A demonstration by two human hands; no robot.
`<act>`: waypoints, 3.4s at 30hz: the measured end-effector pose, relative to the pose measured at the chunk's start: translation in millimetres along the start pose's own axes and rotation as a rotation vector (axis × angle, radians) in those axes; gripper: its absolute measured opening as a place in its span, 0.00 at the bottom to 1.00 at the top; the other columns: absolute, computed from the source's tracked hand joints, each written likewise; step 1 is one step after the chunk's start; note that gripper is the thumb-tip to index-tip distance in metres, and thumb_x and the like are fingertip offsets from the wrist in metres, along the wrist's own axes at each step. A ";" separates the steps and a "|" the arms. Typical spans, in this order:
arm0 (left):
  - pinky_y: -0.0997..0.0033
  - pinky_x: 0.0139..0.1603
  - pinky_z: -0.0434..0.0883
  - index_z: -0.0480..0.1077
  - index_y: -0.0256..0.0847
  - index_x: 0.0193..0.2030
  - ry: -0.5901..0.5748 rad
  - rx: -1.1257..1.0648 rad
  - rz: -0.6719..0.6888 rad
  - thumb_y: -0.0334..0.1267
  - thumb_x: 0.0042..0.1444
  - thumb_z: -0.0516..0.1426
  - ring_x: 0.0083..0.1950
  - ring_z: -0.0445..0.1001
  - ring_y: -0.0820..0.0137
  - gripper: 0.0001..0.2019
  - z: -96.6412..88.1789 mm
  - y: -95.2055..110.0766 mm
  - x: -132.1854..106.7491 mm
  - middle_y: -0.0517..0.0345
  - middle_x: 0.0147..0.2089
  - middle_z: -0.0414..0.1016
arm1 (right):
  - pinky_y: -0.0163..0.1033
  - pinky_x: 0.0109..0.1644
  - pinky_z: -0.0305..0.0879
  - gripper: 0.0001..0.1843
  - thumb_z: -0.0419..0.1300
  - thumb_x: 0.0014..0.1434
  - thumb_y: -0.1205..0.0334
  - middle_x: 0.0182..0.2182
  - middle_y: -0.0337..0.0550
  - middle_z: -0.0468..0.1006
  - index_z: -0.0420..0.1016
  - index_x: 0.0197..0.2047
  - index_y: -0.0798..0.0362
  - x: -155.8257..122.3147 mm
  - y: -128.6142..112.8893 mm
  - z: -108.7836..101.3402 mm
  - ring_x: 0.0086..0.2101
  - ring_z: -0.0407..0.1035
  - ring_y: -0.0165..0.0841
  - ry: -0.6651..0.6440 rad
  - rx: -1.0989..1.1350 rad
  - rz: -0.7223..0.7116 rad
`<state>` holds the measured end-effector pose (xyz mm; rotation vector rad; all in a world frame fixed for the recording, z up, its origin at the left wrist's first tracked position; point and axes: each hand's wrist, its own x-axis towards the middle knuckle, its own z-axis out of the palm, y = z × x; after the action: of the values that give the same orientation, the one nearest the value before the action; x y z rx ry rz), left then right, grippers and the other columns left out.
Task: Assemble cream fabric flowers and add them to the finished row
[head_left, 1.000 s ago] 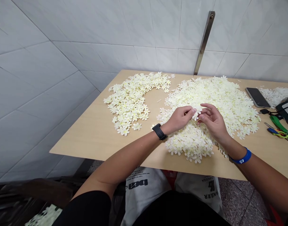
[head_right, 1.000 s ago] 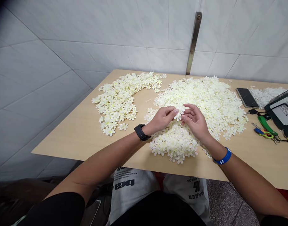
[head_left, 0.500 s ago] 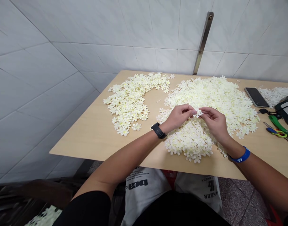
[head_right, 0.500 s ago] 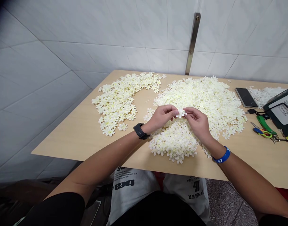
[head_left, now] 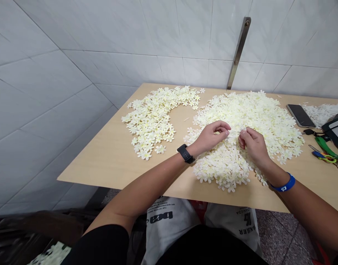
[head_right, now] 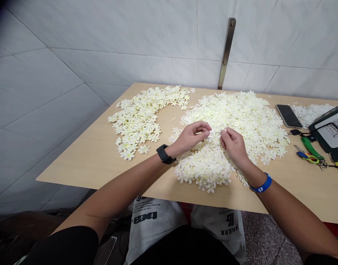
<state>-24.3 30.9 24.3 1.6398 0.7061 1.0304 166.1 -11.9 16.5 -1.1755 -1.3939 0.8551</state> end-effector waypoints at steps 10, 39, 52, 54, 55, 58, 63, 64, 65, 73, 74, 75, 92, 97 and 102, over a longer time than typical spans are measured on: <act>0.72 0.40 0.69 0.72 0.39 0.40 0.061 0.096 -0.014 0.42 0.57 0.66 0.32 0.70 0.75 0.11 0.7 -2.1 0.7 0.64 0.28 0.71 | 0.39 0.27 0.53 0.30 0.61 0.66 0.44 0.16 0.35 0.61 0.61 0.17 0.50 -1.3 -1.6 -1.6 0.21 0.55 0.29 0.005 -0.144 0.019; 0.56 0.65 0.70 0.62 0.29 0.69 0.290 0.963 -0.290 0.31 0.69 0.43 0.65 0.72 0.55 0.24 -83.9 -50.7 31.2 0.38 0.64 0.73 | 0.38 0.30 0.54 0.19 0.56 0.69 0.51 0.21 0.35 0.63 0.67 0.28 0.51 -9.4 7.4 1.9 0.24 0.57 0.30 0.108 -0.202 -0.115; 0.51 0.73 0.62 0.67 0.38 0.67 0.110 1.164 -0.264 0.19 0.56 0.52 0.76 0.60 0.53 0.31 -112.9 -59.1 66.2 0.44 0.71 0.67 | 0.40 0.31 0.56 0.17 0.54 0.69 0.55 0.22 0.37 0.65 0.66 0.27 0.50 -13.7 6.6 6.5 0.25 0.59 0.31 0.074 -0.240 -0.272; 0.55 0.69 0.66 0.73 0.40 0.60 0.084 1.197 -0.248 0.22 0.60 0.51 0.68 0.69 0.55 0.24 -119.7 -58.7 73.2 0.46 0.64 0.74 | 0.40 0.32 0.57 0.17 0.54 0.69 0.56 0.23 0.37 0.65 0.65 0.27 0.50 -13.2 8.2 6.8 0.26 0.59 0.32 0.072 -0.237 -0.279; 0.57 0.66 0.68 0.75 0.40 0.55 0.079 1.212 -0.241 0.24 0.62 0.50 0.64 0.72 0.56 0.20 -122.3 -58.5 75.9 0.46 0.61 0.76 | 0.40 0.32 0.57 0.17 0.54 0.69 0.56 0.23 0.37 0.65 0.65 0.27 0.50 -13.0 9.2 7.0 0.26 0.60 0.32 0.072 -0.234 -0.280; 0.60 0.61 0.71 0.77 0.36 0.47 0.083 1.254 -0.223 0.29 0.65 0.50 0.57 0.75 0.58 0.14 -127.0 -58.3 81.3 0.43 0.55 0.77 | 0.40 0.33 0.57 0.17 0.54 0.69 0.56 0.23 0.38 0.66 0.65 0.27 0.50 -12.4 12.1 7.5 0.26 0.61 0.32 0.065 -0.232 -0.281; 0.58 0.62 0.70 0.75 0.33 0.45 0.116 1.272 -0.210 0.32 0.66 0.49 0.55 0.73 0.58 0.13 -129.6 -62.5 79.8 0.39 0.51 0.74 | 0.40 0.32 0.56 0.17 0.54 0.69 0.57 0.22 0.37 0.66 0.65 0.26 0.50 -12.2 11.1 8.6 0.25 0.60 0.32 0.066 -0.239 -0.297; 0.58 0.62 0.69 0.75 0.33 0.45 0.137 1.264 -0.203 0.33 0.67 0.49 0.56 0.72 0.57 0.13 -129.8 -63.8 77.7 0.39 0.52 0.74 | 0.40 0.32 0.56 0.18 0.54 0.69 0.57 0.22 0.37 0.66 0.65 0.26 0.50 -12.3 9.8 8.8 0.25 0.60 0.32 0.069 -0.240 -0.302; 0.57 0.63 0.69 0.74 0.33 0.46 0.165 1.252 -0.197 0.34 0.67 0.49 0.57 0.71 0.57 0.13 -130.0 -65.2 75.3 0.38 0.53 0.73 | 0.40 0.31 0.56 0.18 0.54 0.68 0.57 0.21 0.37 0.66 0.65 0.26 0.50 -12.4 8.5 8.9 0.25 0.60 0.32 0.070 -0.241 -0.306; 0.60 0.49 0.70 0.66 0.39 0.41 0.552 1.008 -0.186 0.38 0.72 0.42 0.43 0.72 0.60 0.14 -131.0 -59.5 66.9 0.44 0.41 0.74 | 0.39 0.31 0.56 0.19 0.54 0.69 0.55 0.21 0.36 0.65 0.64 0.26 0.50 -12.8 7.6 8.2 0.24 0.59 0.31 0.069 -0.250 -0.319; 0.62 0.44 0.70 0.65 0.40 0.43 0.599 0.954 -0.185 0.40 0.72 0.42 0.39 0.72 0.62 0.14 -129.4 -55.2 67.7 0.47 0.38 0.73 | 0.39 0.31 0.56 0.19 0.54 0.69 0.55 0.21 0.36 0.65 0.64 0.26 0.50 -12.8 8.3 8.0 0.24 0.59 0.31 0.069 -0.251 -0.320; 0.65 0.39 0.69 0.64 0.41 0.45 0.633 0.896 -0.182 0.42 0.73 0.43 0.34 0.70 0.65 0.12 -126.8 -50.2 68.6 0.50 0.36 0.73 | 0.39 0.31 0.56 0.19 0.55 0.69 0.55 0.21 0.36 0.65 0.64 0.26 0.50 -12.7 9.0 7.8 0.24 0.59 0.31 0.067 -0.251 -0.320; 0.62 0.58 0.72 0.79 0.43 0.37 0.296 0.346 0.148 0.49 0.70 0.53 0.52 0.77 0.65 0.18 -12.6 68.8 -86.2 0.52 0.49 0.81 | 0.54 0.57 0.67 0.07 0.57 0.65 0.68 0.32 0.42 0.82 0.74 0.40 0.49 -13.7 -6.9 3.0 0.34 0.77 0.37 0.084 -0.531 -0.798; 0.68 0.44 0.75 0.77 0.39 0.31 -0.467 -0.054 -0.146 0.58 0.69 0.50 0.40 0.80 0.65 0.28 32.4 62.8 -178.0 0.45 0.40 0.84 | 0.46 0.49 0.75 0.10 0.55 0.67 0.68 0.40 0.46 0.84 0.76 0.48 0.50 -47.3 -63.1 2.0 0.41 0.79 0.37 -0.261 -0.484 -0.814; 0.72 0.28 0.64 0.77 0.41 0.34 -0.210 -0.072 -0.397 0.66 0.63 0.51 0.26 0.71 0.70 0.29 41.9 23.8 -229.0 0.54 0.24 0.72 | 0.66 0.70 0.59 0.09 0.53 0.68 0.67 0.30 0.39 0.81 0.75 0.43 0.50 -95.0 -81.7 10.6 0.31 0.77 0.34 -0.629 -0.739 -0.668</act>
<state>-93.4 -187.8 -22.1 1.4443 0.8019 0.5837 134.3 -122.9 66.3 -0.8490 -2.5705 0.2018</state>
